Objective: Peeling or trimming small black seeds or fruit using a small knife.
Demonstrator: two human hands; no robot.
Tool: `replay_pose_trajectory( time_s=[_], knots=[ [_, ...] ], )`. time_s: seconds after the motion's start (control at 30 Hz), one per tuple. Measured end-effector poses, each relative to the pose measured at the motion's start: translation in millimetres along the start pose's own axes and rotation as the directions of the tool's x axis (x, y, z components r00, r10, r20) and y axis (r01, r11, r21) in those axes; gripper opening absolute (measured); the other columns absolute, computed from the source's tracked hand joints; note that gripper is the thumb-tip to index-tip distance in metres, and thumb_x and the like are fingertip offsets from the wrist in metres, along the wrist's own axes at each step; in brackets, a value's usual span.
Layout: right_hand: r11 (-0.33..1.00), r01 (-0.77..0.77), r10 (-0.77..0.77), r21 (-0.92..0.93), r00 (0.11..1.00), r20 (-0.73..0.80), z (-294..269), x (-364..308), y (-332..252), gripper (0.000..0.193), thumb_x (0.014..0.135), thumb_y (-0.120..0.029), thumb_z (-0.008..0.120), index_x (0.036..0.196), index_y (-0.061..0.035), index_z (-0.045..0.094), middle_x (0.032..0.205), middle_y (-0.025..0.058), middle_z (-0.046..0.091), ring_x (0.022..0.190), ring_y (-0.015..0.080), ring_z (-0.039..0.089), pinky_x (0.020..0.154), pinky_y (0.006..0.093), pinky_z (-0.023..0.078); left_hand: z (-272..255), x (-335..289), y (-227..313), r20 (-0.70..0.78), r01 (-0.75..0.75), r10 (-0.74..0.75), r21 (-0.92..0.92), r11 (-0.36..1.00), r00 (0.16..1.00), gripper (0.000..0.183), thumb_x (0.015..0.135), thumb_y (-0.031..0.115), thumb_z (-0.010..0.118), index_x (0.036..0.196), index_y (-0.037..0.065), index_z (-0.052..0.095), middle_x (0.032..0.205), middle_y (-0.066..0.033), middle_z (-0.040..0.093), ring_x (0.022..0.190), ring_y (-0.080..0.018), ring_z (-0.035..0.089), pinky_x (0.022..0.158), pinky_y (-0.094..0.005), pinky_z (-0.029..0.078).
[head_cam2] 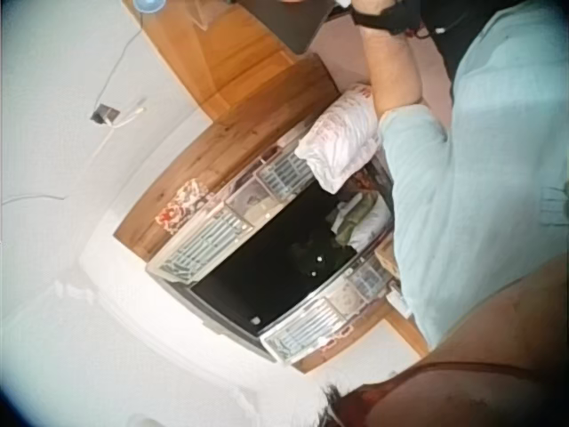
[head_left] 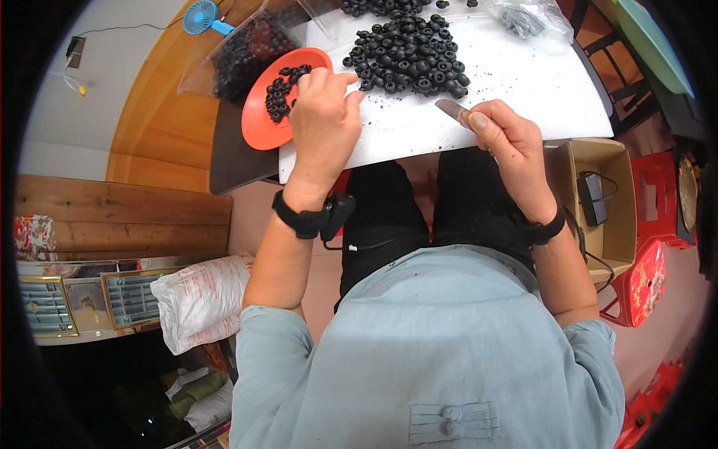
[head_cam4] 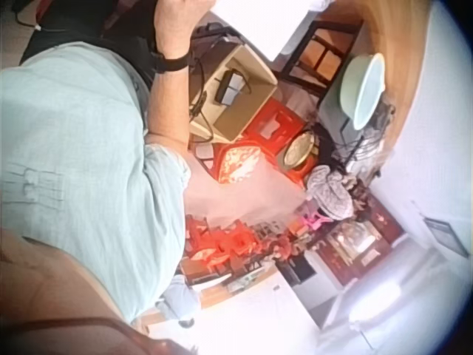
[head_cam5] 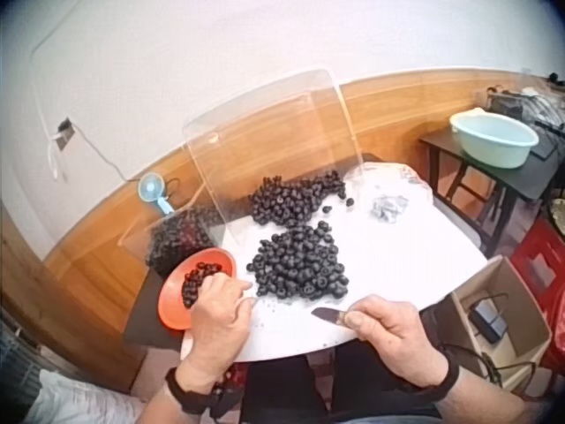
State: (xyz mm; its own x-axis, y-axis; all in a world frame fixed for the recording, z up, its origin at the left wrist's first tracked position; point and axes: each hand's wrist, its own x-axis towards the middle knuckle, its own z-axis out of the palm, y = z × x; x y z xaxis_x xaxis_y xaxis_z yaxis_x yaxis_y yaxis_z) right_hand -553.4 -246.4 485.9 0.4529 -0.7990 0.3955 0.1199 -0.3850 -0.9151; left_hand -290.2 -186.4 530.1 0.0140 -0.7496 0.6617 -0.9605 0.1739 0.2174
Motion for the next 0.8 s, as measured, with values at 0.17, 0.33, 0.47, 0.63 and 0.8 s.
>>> replay_pose_trajectory(
  time_s=[0.17,0.33,0.47,0.63,0.8],
  knots=[
    [0.997,0.075,-0.075,-0.037,0.997,-0.01,0.6,-0.5,4.0,0.021,0.104,-0.018,0.064,0.097,0.0012,0.07,0.072,0.0001,0.056,0.067,0.0085,0.049,0.061,0.0245,0.041,25.2,4.8,5.7,0.121,0.05,-0.084,0.265,0.963,0.989,0.019,0.085,0.012,0.075,0.1,0.001,0.071,0.099,-0.014,0.066,0.099,-0.0346,0.062,0.084,-0.0443,0.054],
    [0.997,0.066,-0.067,-0.045,0.998,-0.021,1.0,-1.3,5.1,0.022,0.104,-0.018,0.064,0.097,0.001,0.071,0.072,0.0013,0.057,0.066,0.0093,0.05,0.061,0.0253,0.042,25.3,5.7,-1.1,0.171,0.094,-0.125,0.18,0.979,0.977,0.016,0.086,0.012,0.075,0.096,0.001,0.071,0.1,-0.0149,0.067,0.099,-0.035,0.062,0.083,-0.0458,0.053],
    [0.994,0.078,-0.079,-0.076,0.997,-0.019,0.3,-0.3,5.3,0.022,0.104,-0.018,0.064,0.096,0.0013,0.071,0.071,0.0022,0.057,0.065,0.01,0.051,0.06,0.026,0.042,23.8,4.1,2.4,0.162,0.082,-0.102,0.125,0.989,0.981,0.014,0.086,0.012,0.075,0.093,0.001,0.07,0.099,-0.0156,0.067,0.098,-0.0356,0.063,0.083,-0.0459,0.053],
    [0.992,0.093,-0.096,-0.087,0.995,-0.026,1.2,0.3,4.5,0.021,0.104,-0.017,0.064,0.096,0.0013,0.071,0.07,0.0031,0.058,0.064,0.0102,0.051,0.06,0.0267,0.042,22.9,0.2,-0.6,0.177,0.053,-0.066,0.079,0.995,0.982,0.014,0.086,0.011,0.074,0.095,0.0,0.071,0.096,-0.0151,0.067,0.094,-0.0349,0.062,0.082,-0.0453,0.051],
    [0.99,0.1,-0.103,-0.1,0.994,-0.024,2.8,0.0,6.9,0.019,0.103,-0.016,0.065,0.099,0.0007,0.072,0.07,0.0051,0.059,0.063,0.0106,0.051,0.059,0.0276,0.042,16.9,-14.7,24.6,0.147,-0.024,0.031,-0.047,0.999,0.989,0.011,0.086,-0.001,0.07,0.096,-0.001,0.072,0.092,-0.015,0.064,0.087,-0.0328,0.061,0.077,-0.0406,0.049]
  ],
)
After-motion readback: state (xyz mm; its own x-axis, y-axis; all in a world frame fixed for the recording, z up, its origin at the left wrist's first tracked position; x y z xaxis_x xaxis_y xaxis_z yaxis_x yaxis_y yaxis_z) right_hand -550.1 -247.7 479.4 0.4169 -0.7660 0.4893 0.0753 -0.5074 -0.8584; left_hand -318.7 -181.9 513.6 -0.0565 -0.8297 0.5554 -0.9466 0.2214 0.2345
